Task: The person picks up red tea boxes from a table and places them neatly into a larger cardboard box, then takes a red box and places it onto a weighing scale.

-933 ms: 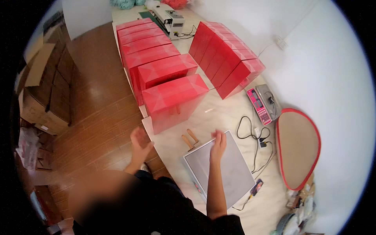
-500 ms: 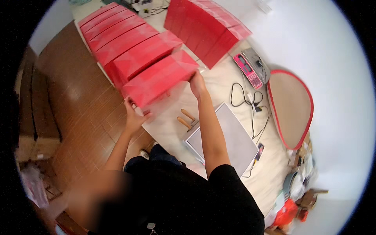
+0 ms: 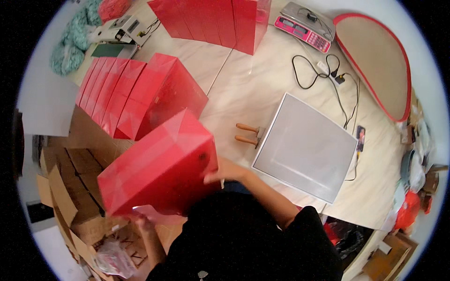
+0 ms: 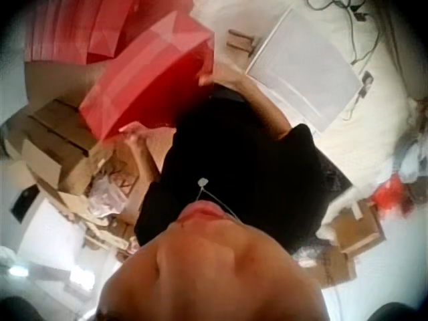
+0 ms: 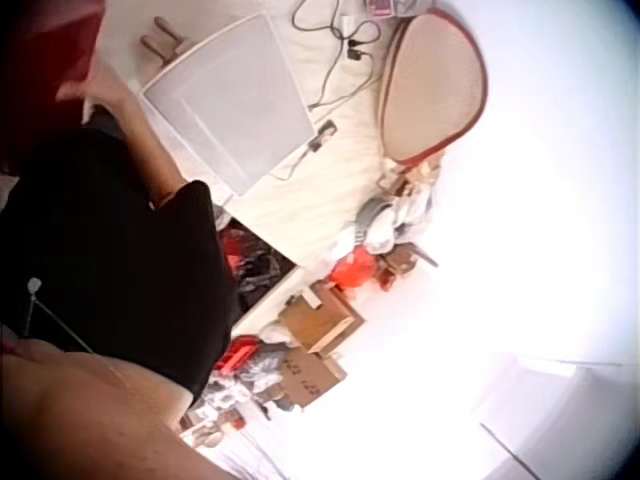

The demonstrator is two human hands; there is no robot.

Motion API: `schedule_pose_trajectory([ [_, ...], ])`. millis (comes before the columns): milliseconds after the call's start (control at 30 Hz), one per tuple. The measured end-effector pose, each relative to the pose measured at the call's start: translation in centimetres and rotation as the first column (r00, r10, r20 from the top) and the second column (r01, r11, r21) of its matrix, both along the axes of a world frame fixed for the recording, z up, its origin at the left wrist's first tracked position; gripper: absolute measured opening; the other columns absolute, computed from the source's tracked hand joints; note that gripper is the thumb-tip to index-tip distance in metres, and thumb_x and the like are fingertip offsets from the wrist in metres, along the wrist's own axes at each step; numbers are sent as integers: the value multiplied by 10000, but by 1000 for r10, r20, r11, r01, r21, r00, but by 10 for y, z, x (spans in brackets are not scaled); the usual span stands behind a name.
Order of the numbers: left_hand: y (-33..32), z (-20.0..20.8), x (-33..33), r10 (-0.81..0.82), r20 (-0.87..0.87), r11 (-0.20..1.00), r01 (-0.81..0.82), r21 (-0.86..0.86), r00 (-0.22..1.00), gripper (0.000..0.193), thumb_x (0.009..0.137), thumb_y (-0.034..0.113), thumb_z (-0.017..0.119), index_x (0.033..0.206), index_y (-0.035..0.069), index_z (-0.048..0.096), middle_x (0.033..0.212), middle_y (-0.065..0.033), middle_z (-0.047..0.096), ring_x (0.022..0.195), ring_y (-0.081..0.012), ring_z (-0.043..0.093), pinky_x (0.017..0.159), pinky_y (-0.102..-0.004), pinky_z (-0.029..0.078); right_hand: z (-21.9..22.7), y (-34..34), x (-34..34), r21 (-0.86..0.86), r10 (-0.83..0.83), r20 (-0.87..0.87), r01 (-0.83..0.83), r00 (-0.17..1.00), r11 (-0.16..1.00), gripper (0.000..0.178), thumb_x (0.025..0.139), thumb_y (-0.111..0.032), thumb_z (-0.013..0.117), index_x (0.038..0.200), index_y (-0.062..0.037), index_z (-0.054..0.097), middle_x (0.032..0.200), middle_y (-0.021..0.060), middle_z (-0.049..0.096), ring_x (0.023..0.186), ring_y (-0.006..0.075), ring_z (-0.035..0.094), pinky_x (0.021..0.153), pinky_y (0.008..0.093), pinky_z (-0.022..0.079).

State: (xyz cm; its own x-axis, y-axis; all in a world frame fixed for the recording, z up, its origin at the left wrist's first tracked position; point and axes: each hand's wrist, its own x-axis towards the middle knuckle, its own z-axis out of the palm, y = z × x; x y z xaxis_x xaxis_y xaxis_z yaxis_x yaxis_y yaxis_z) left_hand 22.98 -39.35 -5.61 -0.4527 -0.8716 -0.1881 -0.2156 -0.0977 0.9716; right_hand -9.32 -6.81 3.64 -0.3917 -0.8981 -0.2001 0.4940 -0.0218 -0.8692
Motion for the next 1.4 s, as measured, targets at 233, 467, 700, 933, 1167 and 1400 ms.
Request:
schedule_pose_trajectory([
  [233, -25, 47, 72, 297, 221, 942, -322, 89, 929, 770, 776, 168, 643, 1421, 22, 247, 1367, -122, 370, 1244, -264, 399, 1011, -412, 380, 63, -3, 51, -377, -390, -571, 191, 723, 906, 1217, 635, -351, 834, 1476, -63, 3, 1416, 236, 214, 1302, 379, 257, 1087, 448, 208],
  [467, -15, 65, 6, 197, 122, 967, -213, 139, 973, 769, 788, 216, 670, 1409, 15, 265, 1316, -123, 419, 1208, -267, 435, 1018, -414, 367, 60, -11, 47, -595, -651, -534, 306, 539, 743, 1181, 598, -377, 849, 1480, -119, 108, 1383, 242, 258, 1231, 388, 340, 1004, 487, 299],
  [700, -12, 67, -173, -41, -132, 957, 77, 280, 990, 772, 799, 264, 697, 1397, 8, 283, 1264, -124, 467, 1173, -269, 470, 1024, -415, 354, 71, 29, 60, -470, -592, -748, 389, 299, 792, 987, 628, -278, 786, 1455, -250, 247, 1283, 253, 367, 1119, 390, 423, 893, 503, 364],
  [933, 11, 17, -288, -496, -296, 803, 302, -514, 816, 991, 702, 328, 801, 1412, -21, 203, 1340, -181, 333, 1236, -302, 378, 1051, -408, 295, 85, 38, 105, -151, -327, -929, 628, 174, 764, 1058, 570, -216, 816, 1459, -236, 244, 1276, 257, 348, 1120, 395, 420, 891, 491, 380],
  [1167, 34, 40, -310, -432, -140, 766, 280, -579, 891, 1122, 577, 305, 872, 1386, -5, 159, 1323, -207, 233, 1241, -340, 253, 1050, -457, 260, 111, 9, 180, 159, -182, -945, 871, 270, 465, 1142, 520, -200, 890, 1464, -199, 248, 1307, 193, 311, 1201, 359, 361, 982, 478, 334],
  [1400, 44, 18, -321, -450, -209, 789, 276, -549, 868, 1098, 567, 227, 882, 1350, 6, 145, 1296, -184, 246, 1233, -312, 282, 1047, -441, 271, 116, 6, 213, 204, -60, -969, 917, 238, 344, 1124, 550, -267, 889, 1456, -126, 239, 1286, 221, 318, 1157, 385, 382, 961, 496, 348],
])
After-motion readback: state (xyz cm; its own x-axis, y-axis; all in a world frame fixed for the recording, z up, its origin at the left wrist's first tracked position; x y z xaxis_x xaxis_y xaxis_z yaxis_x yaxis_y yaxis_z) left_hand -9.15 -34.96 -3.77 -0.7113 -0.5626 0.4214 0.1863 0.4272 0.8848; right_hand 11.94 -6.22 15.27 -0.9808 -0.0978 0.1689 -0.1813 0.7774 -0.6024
